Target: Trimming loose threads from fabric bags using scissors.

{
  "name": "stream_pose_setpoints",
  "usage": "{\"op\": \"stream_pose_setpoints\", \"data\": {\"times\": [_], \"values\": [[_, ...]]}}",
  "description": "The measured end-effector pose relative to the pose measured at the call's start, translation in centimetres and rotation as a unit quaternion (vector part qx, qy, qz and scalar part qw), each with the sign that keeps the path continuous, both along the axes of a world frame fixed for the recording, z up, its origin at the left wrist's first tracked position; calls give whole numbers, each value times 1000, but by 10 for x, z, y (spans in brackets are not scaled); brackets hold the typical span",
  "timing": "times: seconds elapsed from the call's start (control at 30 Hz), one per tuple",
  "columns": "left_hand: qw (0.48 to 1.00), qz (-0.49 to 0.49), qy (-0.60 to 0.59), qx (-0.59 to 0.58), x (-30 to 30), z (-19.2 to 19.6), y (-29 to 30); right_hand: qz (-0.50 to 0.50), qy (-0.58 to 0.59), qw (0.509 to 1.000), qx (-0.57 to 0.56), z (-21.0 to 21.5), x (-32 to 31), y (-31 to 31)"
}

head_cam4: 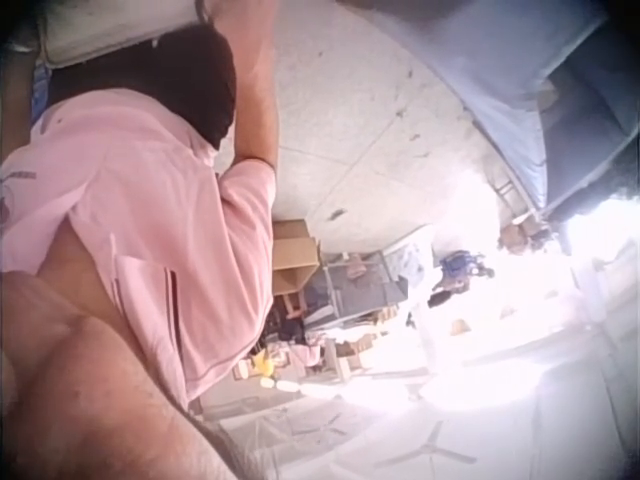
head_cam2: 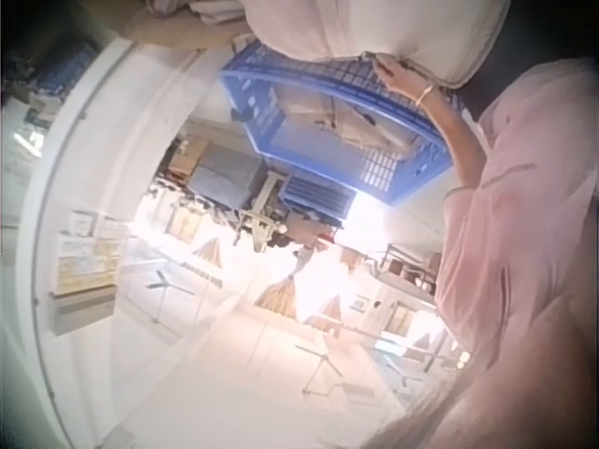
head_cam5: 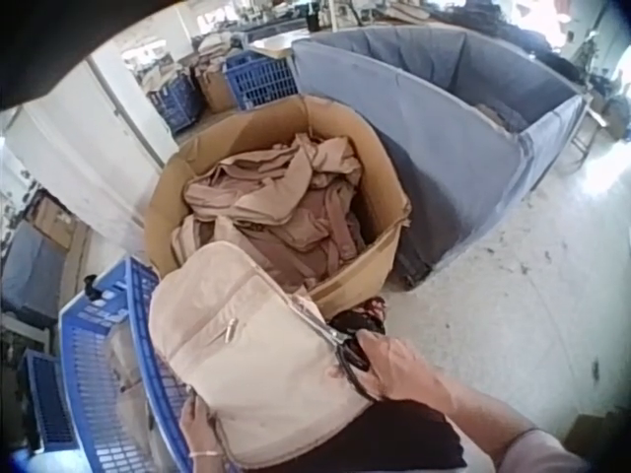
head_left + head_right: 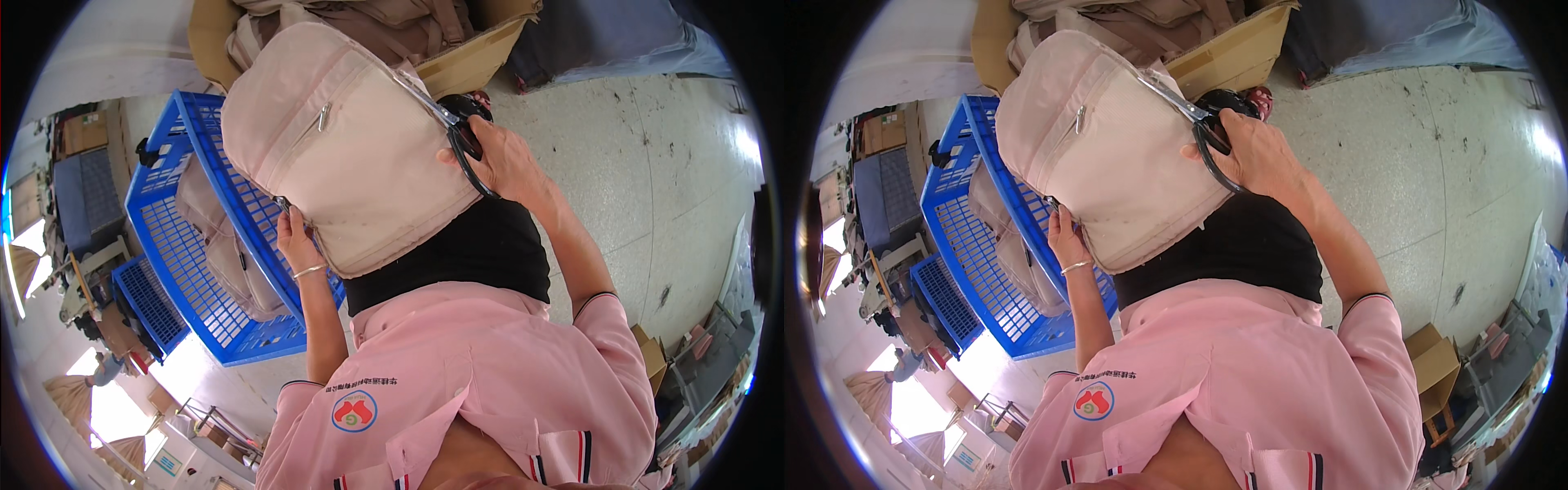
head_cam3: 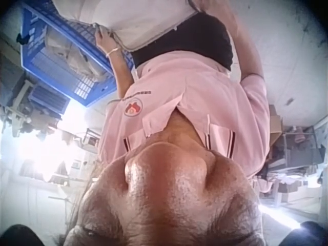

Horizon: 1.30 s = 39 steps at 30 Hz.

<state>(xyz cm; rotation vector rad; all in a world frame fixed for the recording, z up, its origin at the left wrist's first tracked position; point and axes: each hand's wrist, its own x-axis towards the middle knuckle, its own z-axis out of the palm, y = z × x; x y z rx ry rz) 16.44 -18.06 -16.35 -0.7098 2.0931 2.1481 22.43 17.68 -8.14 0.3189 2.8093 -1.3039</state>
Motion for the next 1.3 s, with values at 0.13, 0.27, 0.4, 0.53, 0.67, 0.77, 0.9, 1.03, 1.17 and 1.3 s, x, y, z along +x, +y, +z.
{"op": "stream_pose_setpoints", "data": {"times": [0.13, 0.27, 0.4, 0.53, 0.67, 0.77, 0.9, 1.03, 1.17, 1.3], "values": [[1000, -7, 5, 5, 0, -1, -1, 11, -20, 1000, 16, -1, 0, 3], [1000, 0, -2, 4, 4, 4, -2, -3, 1, 999, 34, -10, 2, 4], [992, 11, -36, -121, 42, 15, -17, -16, 2, 1000, -15, -15, -3, 5], [998, 3, -34, 50, 83, 23, 5, -114, -27, 986, -122, -26, 0, -2], [985, 75, -99, 123, 68, 31, 0, -137, 25, 986, -91, -31, 2, -22], [993, 83, -6, 83, 45, 45, -5, -155, 72, 983, -73, -48, 13, -41], [988, 88, 122, 34, 15, 99, -13, -176, -8, 937, -302, -45, 40, -77], [923, -40, 268, -272, 12, 195, -12, -200, 32, 883, -423, -36, 45, -74], [853, -149, 393, -310, 8, 290, -39, -274, 145, 852, -422, -33, 52, -19], [704, -349, 515, -342, -25, 370, -59, -255, 294, 870, -304, 6, 50, 34]]}}
